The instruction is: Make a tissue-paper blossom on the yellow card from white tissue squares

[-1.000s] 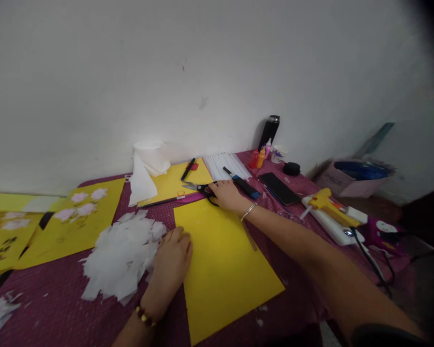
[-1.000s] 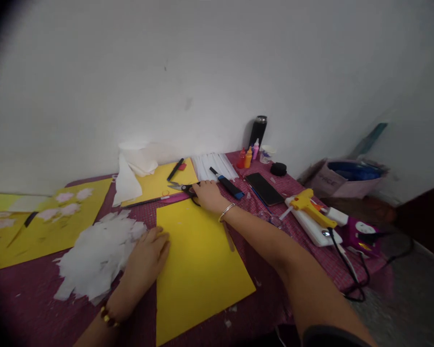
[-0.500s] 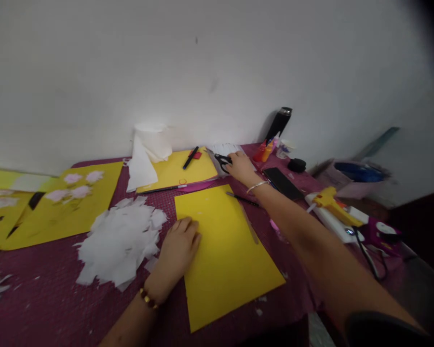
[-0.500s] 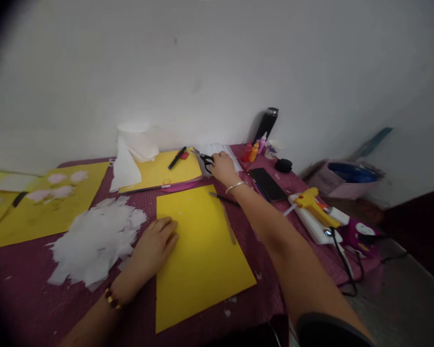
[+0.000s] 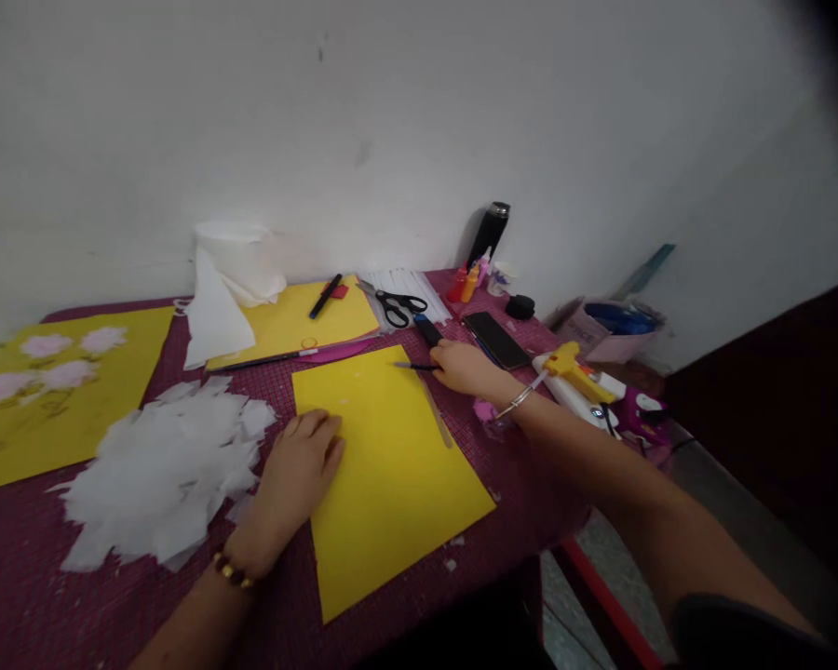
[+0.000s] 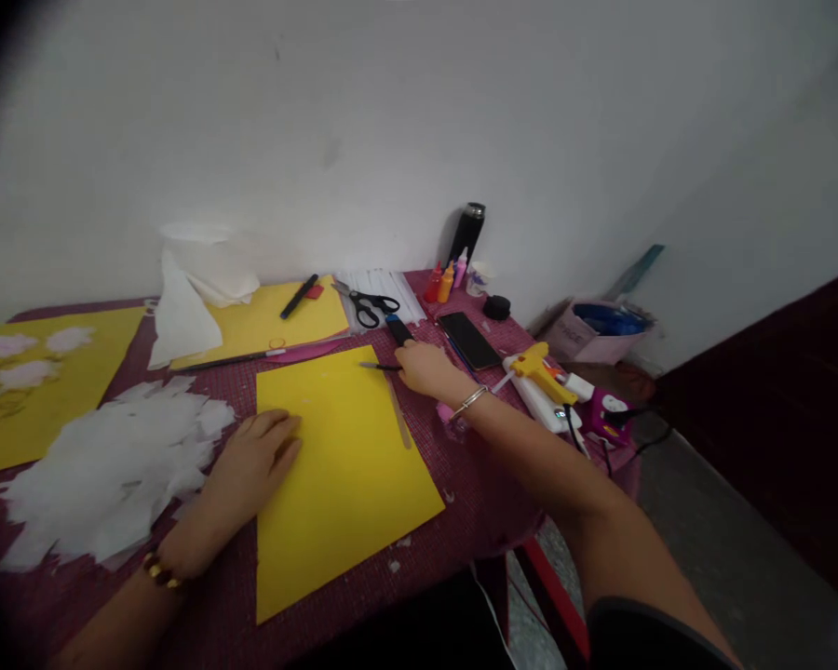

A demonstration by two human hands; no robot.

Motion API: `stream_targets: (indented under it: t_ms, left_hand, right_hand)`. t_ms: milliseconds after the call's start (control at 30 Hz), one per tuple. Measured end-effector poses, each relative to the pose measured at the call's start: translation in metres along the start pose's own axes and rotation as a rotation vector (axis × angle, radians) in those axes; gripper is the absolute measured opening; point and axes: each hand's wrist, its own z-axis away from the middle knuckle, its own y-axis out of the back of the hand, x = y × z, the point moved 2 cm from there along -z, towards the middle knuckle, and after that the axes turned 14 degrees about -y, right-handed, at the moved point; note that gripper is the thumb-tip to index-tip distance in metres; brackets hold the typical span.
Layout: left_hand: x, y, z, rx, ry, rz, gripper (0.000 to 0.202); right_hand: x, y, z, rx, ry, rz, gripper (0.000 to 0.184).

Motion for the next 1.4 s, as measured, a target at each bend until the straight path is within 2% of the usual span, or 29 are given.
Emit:
stream_targets:
  t_ms: [100, 133, 233, 300, 367, 433, 500, 600, 667, 733, 833, 900, 1033, 1267, 1400]
  left_hand:
    - [-0.002, -0.001, 0.002, 0.013, -0.021, 0.015, 0.031]
    - [-0.002, -0.002, 0.002, 0.012, -0.023, 0.015, 0.031]
    - [-0.002, 0.0, 0.003, 0.008, -0.032, 0.007, 0.032]
    - [-0.001, 0.001, 0.003, 0.005, -0.043, 0.002, 0.032]
    - [-0.001, 0.003, 0.003, -0.01, -0.042, 0.009, 0.032]
    - [0.0, 0.004, 0.003, -0.027, -0.025, 0.024, 0.032]
    - [0.0, 0.004, 0.003, -0.035, -0.01, 0.033, 0.032]
    - [0.001, 0.005, 0.003, -0.044, -0.009, 0.03, 0.033]
    - [0.001, 0.006, 0.002, -0.055, -0.007, 0.026, 0.034]
    - [0.001, 0.006, 0.002, -0.071, 0.003, 0.022, 0.034]
    - [0.001, 0.005, 0.002, -0.084, 0.014, 0.012, 0.035]
    - [0.001, 0.005, 0.002, -0.087, 0.011, 0.003, 0.036]
    - [0.0, 0.004, 0.003, -0.082, 0.001, -0.009, 0.036]
    - [-0.004, -0.001, 0.006, -0.011, -0.018, -0.042, 0.034]
    - [-0.006, -0.003, 0.005, 0.012, -0.037, -0.036, 0.032]
  right_hand:
    - [-0.008, 0.011, 0.007, -0.043, 0.016, -0.167, 0.018]
    - [-0.012, 0.01, 0.011, -0.116, 0.043, -0.319, 0.02]
    - [-0.023, 0.0, 0.029, -0.444, 0.156, -0.951, 0.025]
    - [-0.026, -0.01, 0.039, -0.597, 0.197, -1.256, 0.034]
    - [-0.023, -0.016, 0.046, -0.647, 0.204, -1.434, 0.044]
    - [-0.017, -0.017, 0.048, -0.618, 0.182, -1.552, 0.036]
    - [-0.009, -0.015, 0.048, -0.492, 0.086, -1.592, 0.024]
    - [0.002, -0.012, 0.048, -0.237, -0.14, -1.504, 0.035]
    - [0.006, -0.014, 0.049, -0.178, -0.214, -1.468, 0.037]
    - [0.006, -0.018, 0.05, -0.22, -0.195, -1.516, 0.028]
    - [0.002, -0.025, 0.048, -0.348, -0.075, -1.683, 0.018]
    - [-0.001, -0.029, 0.045, -0.435, -0.035, -1.786, 0.022]
    - [-0.004, -0.038, 0.04, -0.536, -0.082, -1.876, 0.031]
    - [-0.003, -0.047, 0.034, -0.526, -0.135, -1.981, 0.039]
    - [-0.002, -0.046, 0.031, -0.446, -0.184, -2.002, 0.031]
